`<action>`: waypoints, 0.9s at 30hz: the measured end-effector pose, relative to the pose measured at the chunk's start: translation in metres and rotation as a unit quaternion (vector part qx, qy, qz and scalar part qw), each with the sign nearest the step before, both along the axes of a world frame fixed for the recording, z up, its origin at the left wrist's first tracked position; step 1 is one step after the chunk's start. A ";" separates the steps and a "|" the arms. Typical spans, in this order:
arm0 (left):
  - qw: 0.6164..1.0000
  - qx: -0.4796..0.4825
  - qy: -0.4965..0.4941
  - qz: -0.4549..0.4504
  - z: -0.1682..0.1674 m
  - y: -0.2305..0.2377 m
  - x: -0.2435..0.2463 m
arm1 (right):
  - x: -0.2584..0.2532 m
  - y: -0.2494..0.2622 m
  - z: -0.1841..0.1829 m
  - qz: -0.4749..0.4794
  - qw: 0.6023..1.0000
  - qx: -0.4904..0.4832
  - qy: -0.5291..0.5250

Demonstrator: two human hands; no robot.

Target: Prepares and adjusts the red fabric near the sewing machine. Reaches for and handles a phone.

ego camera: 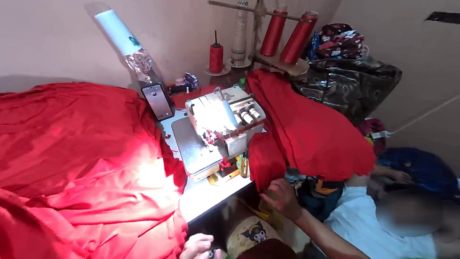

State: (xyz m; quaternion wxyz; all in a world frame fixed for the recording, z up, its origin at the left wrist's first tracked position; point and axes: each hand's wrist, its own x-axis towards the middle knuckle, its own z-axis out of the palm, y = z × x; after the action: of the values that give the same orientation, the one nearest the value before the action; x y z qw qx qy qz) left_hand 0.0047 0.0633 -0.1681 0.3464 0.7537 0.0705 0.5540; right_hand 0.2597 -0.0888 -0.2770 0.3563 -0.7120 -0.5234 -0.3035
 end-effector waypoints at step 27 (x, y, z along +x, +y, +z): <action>0.679 -0.676 0.195 -0.210 -0.045 -0.044 0.142 | 0.011 0.006 0.041 0.157 0.962 -0.104 0.196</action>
State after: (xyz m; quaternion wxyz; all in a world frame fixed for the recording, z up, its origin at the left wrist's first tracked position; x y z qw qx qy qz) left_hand 0.1467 0.0196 -0.2132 0.8474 0.4003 0.3312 0.1091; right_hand 0.2708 -0.0829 -0.2356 0.4193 -0.6999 -0.5767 -0.0423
